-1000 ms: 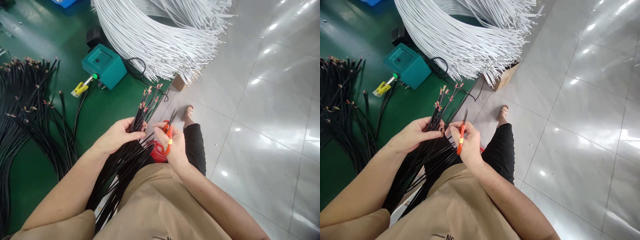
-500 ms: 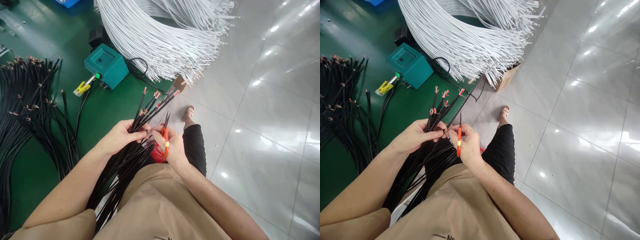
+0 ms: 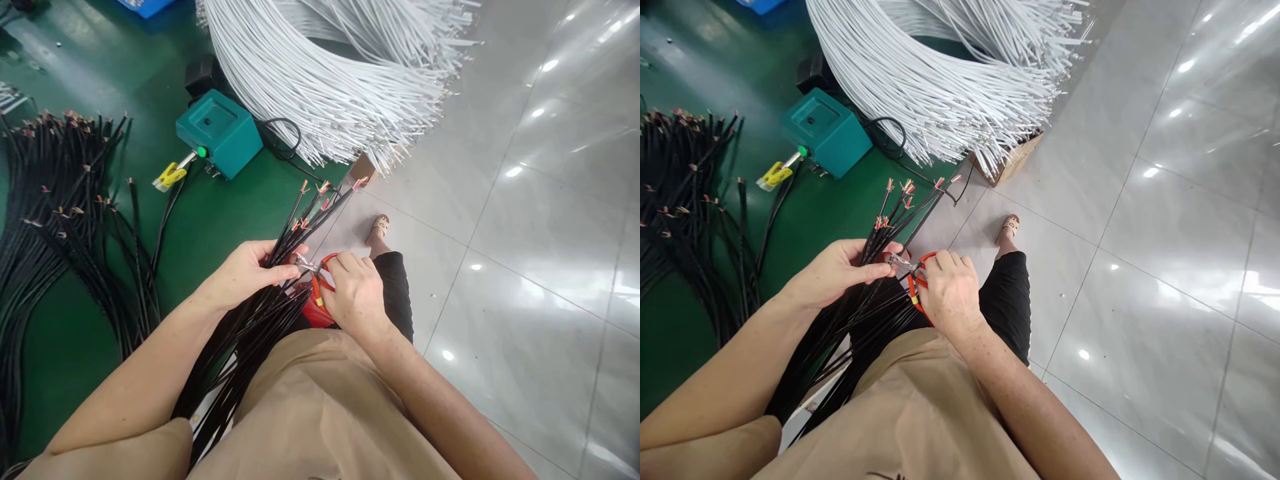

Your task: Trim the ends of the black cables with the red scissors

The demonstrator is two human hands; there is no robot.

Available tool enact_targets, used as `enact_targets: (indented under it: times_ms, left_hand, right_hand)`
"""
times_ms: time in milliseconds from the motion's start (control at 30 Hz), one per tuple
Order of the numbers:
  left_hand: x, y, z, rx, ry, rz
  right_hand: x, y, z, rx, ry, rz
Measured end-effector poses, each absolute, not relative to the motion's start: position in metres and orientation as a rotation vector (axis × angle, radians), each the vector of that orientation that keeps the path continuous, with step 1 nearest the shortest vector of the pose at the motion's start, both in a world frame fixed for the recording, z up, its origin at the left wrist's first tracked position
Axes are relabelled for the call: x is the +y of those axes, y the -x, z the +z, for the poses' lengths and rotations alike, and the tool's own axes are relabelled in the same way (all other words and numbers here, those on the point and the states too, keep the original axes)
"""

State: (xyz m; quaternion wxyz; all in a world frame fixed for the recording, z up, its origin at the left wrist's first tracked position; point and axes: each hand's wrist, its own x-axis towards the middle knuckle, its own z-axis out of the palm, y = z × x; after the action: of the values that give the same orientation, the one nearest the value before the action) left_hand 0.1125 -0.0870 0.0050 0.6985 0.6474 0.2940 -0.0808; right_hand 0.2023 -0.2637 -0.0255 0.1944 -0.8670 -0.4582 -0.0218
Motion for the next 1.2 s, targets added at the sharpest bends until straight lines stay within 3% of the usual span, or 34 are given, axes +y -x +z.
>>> enact_targets:
  times_ms: [667, 933, 1200]
  left_hand:
    - [-0.088, -0.112, 0.006, 0.661, -1.427, -0.209]
    - [-0.089, -0.113, 0.006, 0.639, -1.391, -0.121]
    - [-0.107, -0.113, 0.009, 0.596, -1.254, -0.263]
  right_hand:
    - [-0.273, -0.208, -0.028, -1.454, 2.454, -0.212]
    - [-0.263, -0.212, -0.014, -0.663, 1.963, 0.331]
    - [-0.247, -0.222, 0.014, -0.126, 1.553, 0.659]
